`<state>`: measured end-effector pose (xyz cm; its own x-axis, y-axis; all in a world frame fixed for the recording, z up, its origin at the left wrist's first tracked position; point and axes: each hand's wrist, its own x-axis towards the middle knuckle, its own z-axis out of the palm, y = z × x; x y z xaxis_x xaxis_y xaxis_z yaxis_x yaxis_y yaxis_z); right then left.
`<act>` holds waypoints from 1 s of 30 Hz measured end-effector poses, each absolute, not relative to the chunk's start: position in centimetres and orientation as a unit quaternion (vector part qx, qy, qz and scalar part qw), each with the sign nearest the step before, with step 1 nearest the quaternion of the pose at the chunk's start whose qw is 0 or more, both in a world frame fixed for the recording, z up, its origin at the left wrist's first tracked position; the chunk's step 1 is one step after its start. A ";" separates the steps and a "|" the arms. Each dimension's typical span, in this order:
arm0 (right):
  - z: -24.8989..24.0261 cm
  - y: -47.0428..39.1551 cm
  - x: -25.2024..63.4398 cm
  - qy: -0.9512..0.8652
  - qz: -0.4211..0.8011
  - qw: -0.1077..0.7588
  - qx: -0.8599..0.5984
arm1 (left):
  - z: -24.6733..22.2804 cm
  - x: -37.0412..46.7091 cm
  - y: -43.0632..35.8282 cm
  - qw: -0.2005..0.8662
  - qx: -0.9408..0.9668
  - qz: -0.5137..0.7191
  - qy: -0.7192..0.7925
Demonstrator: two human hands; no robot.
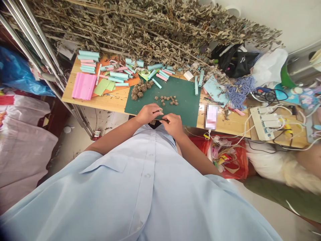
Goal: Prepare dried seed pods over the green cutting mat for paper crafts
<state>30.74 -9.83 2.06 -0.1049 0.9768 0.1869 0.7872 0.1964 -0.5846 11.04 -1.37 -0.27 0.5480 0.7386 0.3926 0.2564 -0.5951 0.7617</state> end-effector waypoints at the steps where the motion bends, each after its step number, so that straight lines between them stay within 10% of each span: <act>1: 1.8 -9.9 30.5 -0.726 0.172 0.274 -0.607 | -0.2 11.0 -1.4 0.331 0.816 0.364 0.305; 10: 2.0 -9.5 29.5 -0.749 0.162 0.236 -0.597 | -0.5 11.0 -1.3 0.321 0.819 0.359 0.311; 30: 6.6 -6.8 29.1 -0.685 0.216 0.431 -0.547 | 0.0 10.9 -1.3 0.355 0.809 0.362 0.298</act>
